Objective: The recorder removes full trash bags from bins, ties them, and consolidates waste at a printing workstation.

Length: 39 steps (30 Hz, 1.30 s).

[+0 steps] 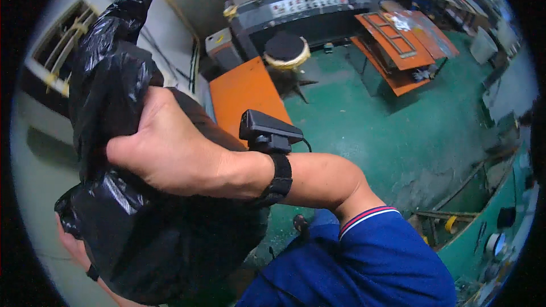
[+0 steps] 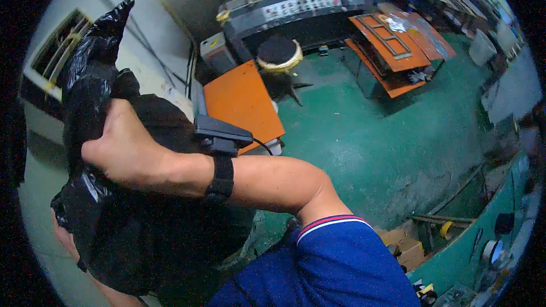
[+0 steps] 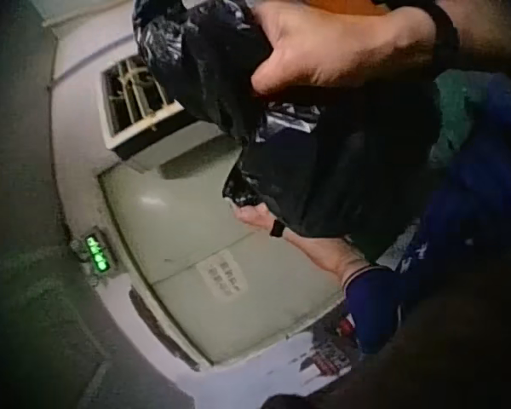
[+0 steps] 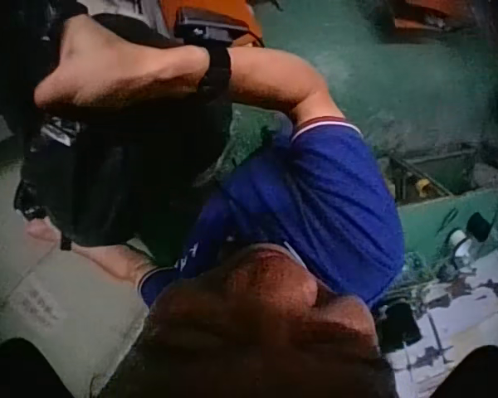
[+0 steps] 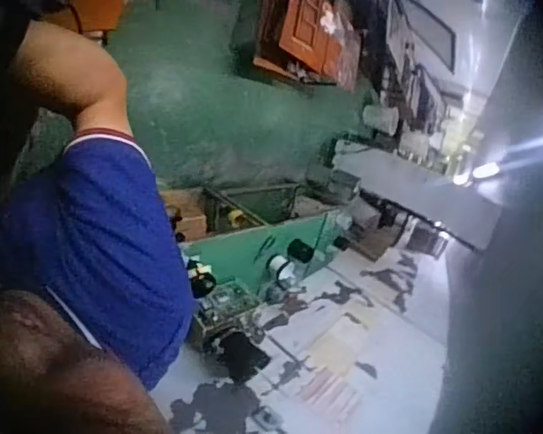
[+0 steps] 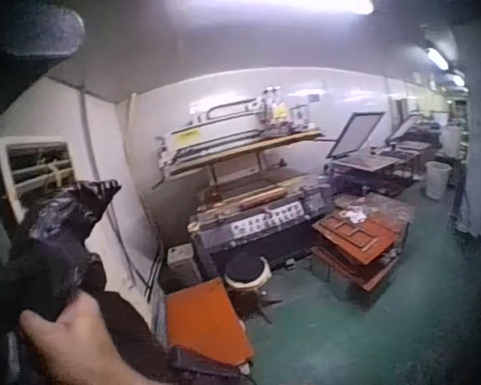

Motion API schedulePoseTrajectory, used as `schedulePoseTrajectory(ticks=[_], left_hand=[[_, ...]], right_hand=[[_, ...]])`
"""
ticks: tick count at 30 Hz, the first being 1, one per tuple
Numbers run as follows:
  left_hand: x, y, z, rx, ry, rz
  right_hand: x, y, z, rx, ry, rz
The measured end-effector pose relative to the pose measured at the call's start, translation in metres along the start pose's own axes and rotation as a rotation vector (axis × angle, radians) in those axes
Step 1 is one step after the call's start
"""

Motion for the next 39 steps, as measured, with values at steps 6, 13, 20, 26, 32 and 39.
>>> schedulePoseTrajectory(ticks=[6,13,20,26,32,39], left_hand=[[-0.022,-0.01,-0.19,0.132,0.199,0.081],[-0.03,0.07,-0.54,0.822,0.444,0.145],[-0.028,0.16,-0.857,1.096,0.664,0.315],[-0.008,0.271,-1.143,1.266,0.842,0.497],[-0.018,0.428,-1.4,1.407,0.831,0.701],[-0.031,0.563,-1.674,1.567,0.813,0.766]], right_hand=[[0.176,0.049,0.062,-0.131,0.131,0.183],[0.394,0.155,0.164,-0.286,0.6,0.169],[0.628,0.256,0.254,-0.849,0.944,0.24],[0.818,0.362,0.336,-1.247,1.148,0.303],[0.996,0.447,0.388,-1.522,1.376,0.466],[1.179,0.531,0.486,-1.768,1.491,0.587]])
Point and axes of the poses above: each hand's wrist, its own y-axis away from the middle knuckle, its own z-axis out of the back of the hand, x = y × z, the point moved 9 cm from there along -y, towards the middle knuckle, and after that the axes turned 4 degrees about x, right-handed, at the moved point
